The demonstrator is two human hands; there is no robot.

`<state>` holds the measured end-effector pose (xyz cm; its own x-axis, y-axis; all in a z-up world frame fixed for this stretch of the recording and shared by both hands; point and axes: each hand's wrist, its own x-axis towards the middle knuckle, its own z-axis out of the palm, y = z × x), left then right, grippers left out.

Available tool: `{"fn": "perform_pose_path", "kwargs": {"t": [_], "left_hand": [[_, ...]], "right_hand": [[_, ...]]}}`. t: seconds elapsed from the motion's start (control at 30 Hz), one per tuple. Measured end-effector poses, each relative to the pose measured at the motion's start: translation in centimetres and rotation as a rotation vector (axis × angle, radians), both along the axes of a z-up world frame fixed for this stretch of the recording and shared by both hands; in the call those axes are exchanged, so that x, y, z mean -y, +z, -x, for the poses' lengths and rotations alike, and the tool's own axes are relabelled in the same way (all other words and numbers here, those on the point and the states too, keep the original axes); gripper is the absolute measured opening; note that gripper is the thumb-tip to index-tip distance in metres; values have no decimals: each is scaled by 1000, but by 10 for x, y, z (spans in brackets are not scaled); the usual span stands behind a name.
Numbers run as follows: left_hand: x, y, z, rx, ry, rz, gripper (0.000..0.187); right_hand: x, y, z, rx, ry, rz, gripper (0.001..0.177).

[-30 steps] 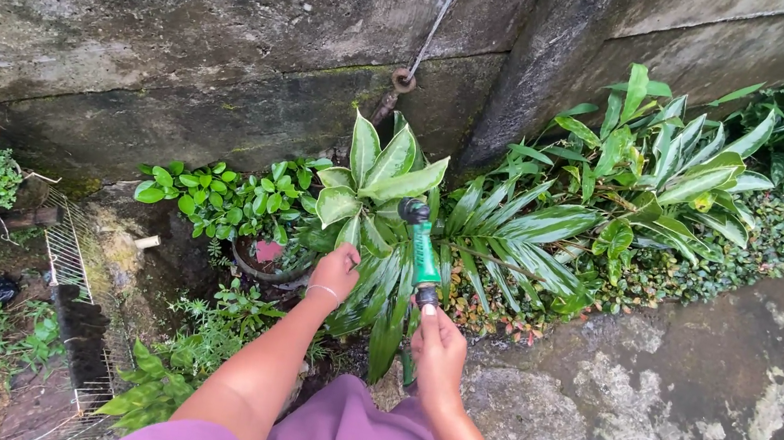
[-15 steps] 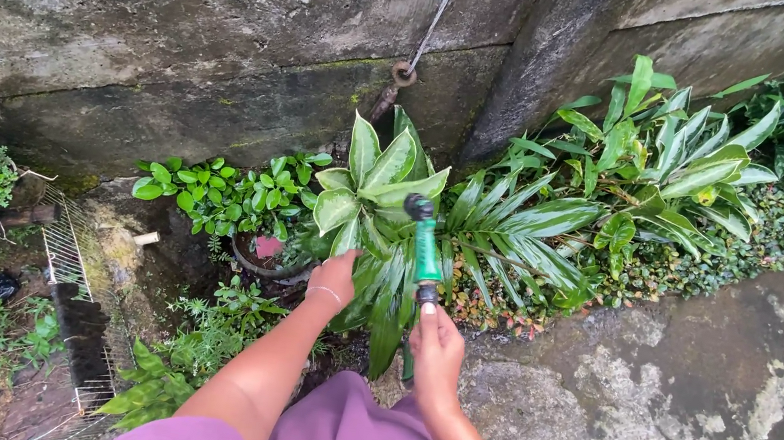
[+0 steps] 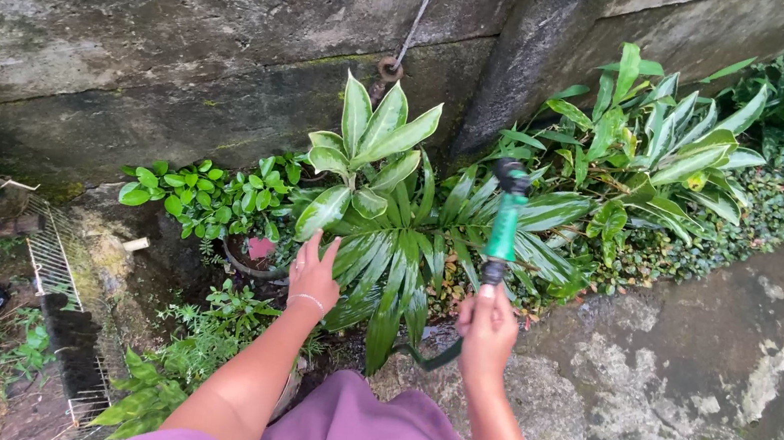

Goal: Watering various potted and garden plants using a garden hose with a spray nozzle.

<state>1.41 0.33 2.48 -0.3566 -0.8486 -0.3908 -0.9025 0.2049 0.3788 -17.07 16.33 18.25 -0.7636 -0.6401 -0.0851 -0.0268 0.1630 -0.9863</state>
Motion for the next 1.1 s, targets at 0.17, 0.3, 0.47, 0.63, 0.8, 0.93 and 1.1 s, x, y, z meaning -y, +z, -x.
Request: {"fn": "perform_pose_path", "kwargs": {"t": [0.17, 0.3, 0.47, 0.63, 0.8, 0.93, 1.1], "left_hand": [[-6, 10, -7, 13, 2, 1, 83], [-5, 13, -8, 7, 16, -1, 84], [-4, -5, -3, 10, 1, -1, 89], [-11, 2, 8, -66, 20, -50, 88], [-19, 20, 26, -186, -6, -62, 87], [-28, 46, 45, -293, -12, -79, 84], [-36, 69, 62, -369, -34, -83, 82]], "right_hand": [[-20, -31, 51, -1, -240, 78, 35], [-43, -59, 98, 11, -468, 139, 35], [-55, -71, 109, 48, -518, 127, 34], [-44, -55, 82, 35, -465, 18, 46], [-30, -47, 56, 159, -235, 13, 46], [-28, -31, 38, 371, 39, 2, 40], [-31, -14, 14, 444, 305, -16, 44]]}}
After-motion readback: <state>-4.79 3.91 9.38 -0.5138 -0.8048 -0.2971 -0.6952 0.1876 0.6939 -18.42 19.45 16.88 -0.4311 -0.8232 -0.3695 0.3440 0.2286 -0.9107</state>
